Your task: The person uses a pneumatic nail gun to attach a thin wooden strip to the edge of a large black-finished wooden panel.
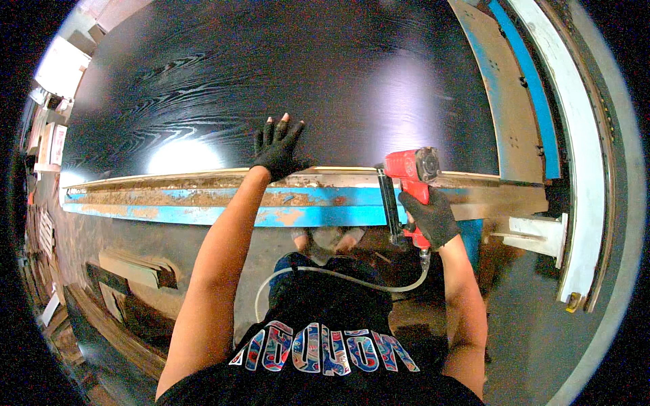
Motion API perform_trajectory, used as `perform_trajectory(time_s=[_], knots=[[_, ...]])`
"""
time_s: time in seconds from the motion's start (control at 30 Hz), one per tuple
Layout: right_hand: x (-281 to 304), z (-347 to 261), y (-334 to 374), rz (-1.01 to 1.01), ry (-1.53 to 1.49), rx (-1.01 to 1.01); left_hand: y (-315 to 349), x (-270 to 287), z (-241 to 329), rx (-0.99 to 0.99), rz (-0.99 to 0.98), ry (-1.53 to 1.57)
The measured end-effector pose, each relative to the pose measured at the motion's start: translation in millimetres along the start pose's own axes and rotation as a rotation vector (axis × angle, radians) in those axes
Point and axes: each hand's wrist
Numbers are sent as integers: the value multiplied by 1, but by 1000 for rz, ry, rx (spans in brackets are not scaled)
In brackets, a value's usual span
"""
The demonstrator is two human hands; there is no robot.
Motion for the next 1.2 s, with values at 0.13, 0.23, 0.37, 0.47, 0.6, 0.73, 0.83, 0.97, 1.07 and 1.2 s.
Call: perform_trajectory(time_s=[0.13, 0.23, 0.37, 0.47, 0.6, 0.73, 0.83, 0.97, 1.07, 1.2], knots=[[-29, -9, -14, -50, 82, 49, 19, 9, -39, 28, 6, -20], [-47, -15, -25, -104, 56, 43, 26, 11, -54, 51, 25, -11], [-69, -33, -35, -167, 59, 39, 30, 12, -57, 40, 71, 13], [-83, -43, -43, -207, 107, 14, 29, 3, -62, 13, 154, 4], [-95, -47, -52, -246, 141, 6, 28, 4, -59, 34, 163, 0], [-106, -47, -55, -282, 183, 2, 28, 3, -61, 22, 205, 38], [-111, -44, -58, -295, 216, 43, 28, 5, -60, 36, 178, 53], [-116, -45, -57, -299, 195, 3, 29, 7, -59, 70, 146, 55], [-119, -46, -56, -289, 190, 1, 28, 5, -60, 68, 157, 43], [-121, -51, -54, -281, 205, 13, 27, 1, -61, 72, 167, 42]])
Point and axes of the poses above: each hand's wrist, its own y-axis away from the middle knuckle, its own x-axis out of the back of the hand, z = x × y, and after that the axes turned 2 degrees about -z, right-handed
